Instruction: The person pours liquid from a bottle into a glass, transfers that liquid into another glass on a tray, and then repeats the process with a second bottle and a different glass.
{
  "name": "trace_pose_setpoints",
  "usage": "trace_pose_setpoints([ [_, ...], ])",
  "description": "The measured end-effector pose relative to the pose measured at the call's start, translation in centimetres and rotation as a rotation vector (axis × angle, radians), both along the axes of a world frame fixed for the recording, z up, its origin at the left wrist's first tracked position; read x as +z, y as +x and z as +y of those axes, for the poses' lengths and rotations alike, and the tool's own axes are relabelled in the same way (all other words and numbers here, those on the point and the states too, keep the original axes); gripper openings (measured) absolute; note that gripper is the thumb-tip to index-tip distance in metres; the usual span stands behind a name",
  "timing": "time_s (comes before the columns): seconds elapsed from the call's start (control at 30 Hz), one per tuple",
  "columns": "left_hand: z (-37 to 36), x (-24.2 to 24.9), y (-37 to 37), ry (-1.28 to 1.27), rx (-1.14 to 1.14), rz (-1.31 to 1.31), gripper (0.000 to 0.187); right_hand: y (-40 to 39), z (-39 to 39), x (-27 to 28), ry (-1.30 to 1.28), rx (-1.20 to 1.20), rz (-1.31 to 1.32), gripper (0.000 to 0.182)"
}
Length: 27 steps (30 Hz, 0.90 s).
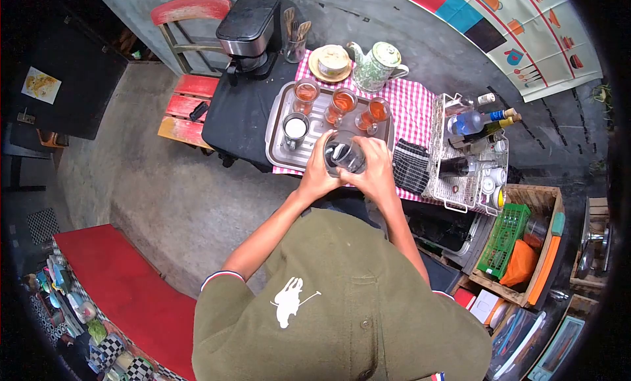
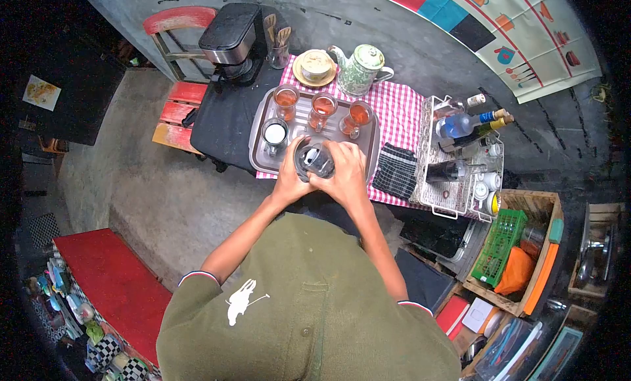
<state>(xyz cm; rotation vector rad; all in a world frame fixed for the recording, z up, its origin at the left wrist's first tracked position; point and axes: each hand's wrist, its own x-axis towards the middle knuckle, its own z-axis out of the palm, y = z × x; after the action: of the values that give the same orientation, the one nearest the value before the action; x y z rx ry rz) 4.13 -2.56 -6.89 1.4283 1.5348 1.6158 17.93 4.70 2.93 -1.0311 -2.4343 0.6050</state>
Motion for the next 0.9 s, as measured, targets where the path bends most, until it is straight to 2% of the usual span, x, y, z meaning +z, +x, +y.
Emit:
trace_pose_setpoints([
  [0.9,-0.25,0.18,-0.01,0.005,0.024,-0.014,0.105,0.04,0.15,0.44,-0.081,0.040,-0.018,0.068],
])
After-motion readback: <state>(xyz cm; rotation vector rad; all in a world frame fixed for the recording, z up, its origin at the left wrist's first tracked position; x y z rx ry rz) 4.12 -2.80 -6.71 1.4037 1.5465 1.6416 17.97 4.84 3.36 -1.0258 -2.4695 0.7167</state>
